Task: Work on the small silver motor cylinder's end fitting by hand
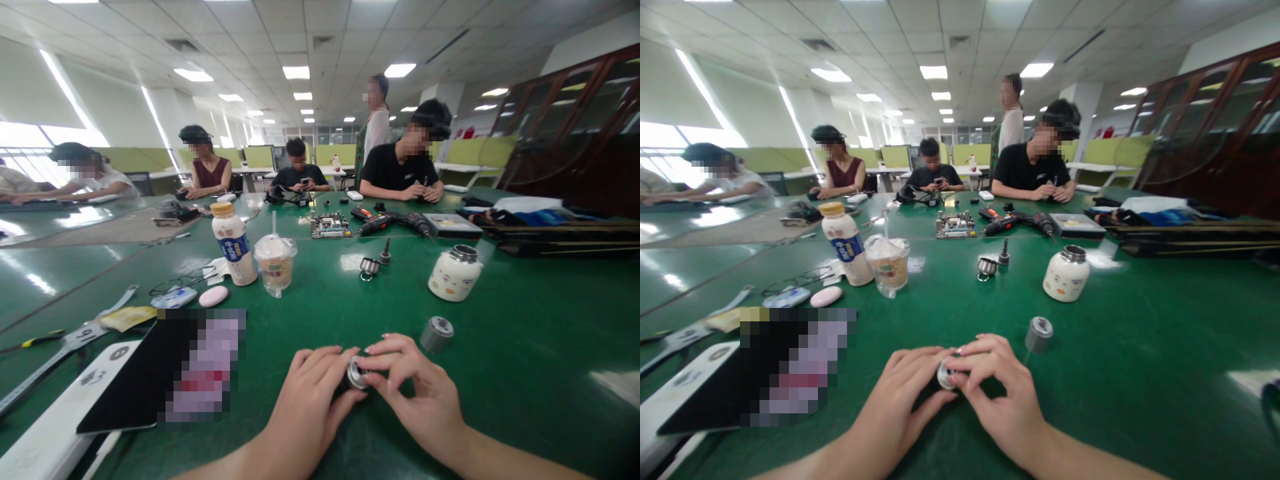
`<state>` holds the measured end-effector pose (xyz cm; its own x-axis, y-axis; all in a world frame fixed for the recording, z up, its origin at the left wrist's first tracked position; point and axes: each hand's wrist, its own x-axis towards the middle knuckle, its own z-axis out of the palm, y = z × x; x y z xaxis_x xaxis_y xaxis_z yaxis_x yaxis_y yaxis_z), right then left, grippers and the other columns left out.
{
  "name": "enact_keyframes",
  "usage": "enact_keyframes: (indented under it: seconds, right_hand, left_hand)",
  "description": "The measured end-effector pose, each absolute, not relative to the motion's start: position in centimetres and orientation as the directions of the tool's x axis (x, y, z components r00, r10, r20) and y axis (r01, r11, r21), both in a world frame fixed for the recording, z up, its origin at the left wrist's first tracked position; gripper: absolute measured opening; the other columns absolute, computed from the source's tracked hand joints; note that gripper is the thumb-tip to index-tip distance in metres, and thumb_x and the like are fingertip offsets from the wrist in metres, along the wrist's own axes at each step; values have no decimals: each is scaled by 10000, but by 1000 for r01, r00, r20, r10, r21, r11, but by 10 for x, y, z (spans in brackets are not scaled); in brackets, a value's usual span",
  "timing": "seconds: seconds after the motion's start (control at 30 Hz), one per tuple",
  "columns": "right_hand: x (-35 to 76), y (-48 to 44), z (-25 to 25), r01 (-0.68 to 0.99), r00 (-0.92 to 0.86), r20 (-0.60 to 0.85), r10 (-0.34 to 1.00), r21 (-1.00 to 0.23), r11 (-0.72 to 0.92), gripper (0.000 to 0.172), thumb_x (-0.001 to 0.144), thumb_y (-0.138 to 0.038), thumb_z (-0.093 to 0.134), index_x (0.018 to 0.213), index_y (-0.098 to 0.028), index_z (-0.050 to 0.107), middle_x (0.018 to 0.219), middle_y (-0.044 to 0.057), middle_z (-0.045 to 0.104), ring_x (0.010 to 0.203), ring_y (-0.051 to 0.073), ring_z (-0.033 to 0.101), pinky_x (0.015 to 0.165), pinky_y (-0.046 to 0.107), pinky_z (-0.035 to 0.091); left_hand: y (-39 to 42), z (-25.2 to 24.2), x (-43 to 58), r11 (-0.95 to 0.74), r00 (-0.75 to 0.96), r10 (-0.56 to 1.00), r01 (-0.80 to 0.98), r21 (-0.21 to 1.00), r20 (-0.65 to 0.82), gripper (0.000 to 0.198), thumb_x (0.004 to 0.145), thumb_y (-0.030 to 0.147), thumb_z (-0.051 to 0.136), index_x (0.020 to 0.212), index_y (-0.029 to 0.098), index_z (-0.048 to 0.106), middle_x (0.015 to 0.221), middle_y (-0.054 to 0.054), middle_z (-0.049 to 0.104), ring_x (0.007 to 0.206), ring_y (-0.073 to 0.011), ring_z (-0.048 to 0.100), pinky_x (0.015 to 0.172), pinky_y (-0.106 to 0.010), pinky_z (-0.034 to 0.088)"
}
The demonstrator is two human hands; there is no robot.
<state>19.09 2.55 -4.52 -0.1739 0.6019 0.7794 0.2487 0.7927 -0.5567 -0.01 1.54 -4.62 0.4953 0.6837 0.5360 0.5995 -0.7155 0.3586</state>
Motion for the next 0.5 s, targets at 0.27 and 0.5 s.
enact_keyframes:
  seconds: [0.27,0.5]
  right_hand:
    - [188,26,-43,289,-151,754,639,-585,758,253,811,-127,738,707,-248,542,852,-56,776,892,180,690,944,382,444]
    - [188,25,-41,306,-166,759,630,-568,764,235,832,-96,692,727,-253,554,899,-59,776,913,169,689,962,369,433]
  left_hand:
    - [17,-47,0,-705,476,689,617,351,547,362,926,314,612,1266,223,530,1176,-63,704,1079,-258,633,893,-422,467]
    - [16,-41,1,-714,476,681,600,361,556,309,926,307,611,1221,228,565,1159,-55,714,1069,-269,643,867,-426,471]
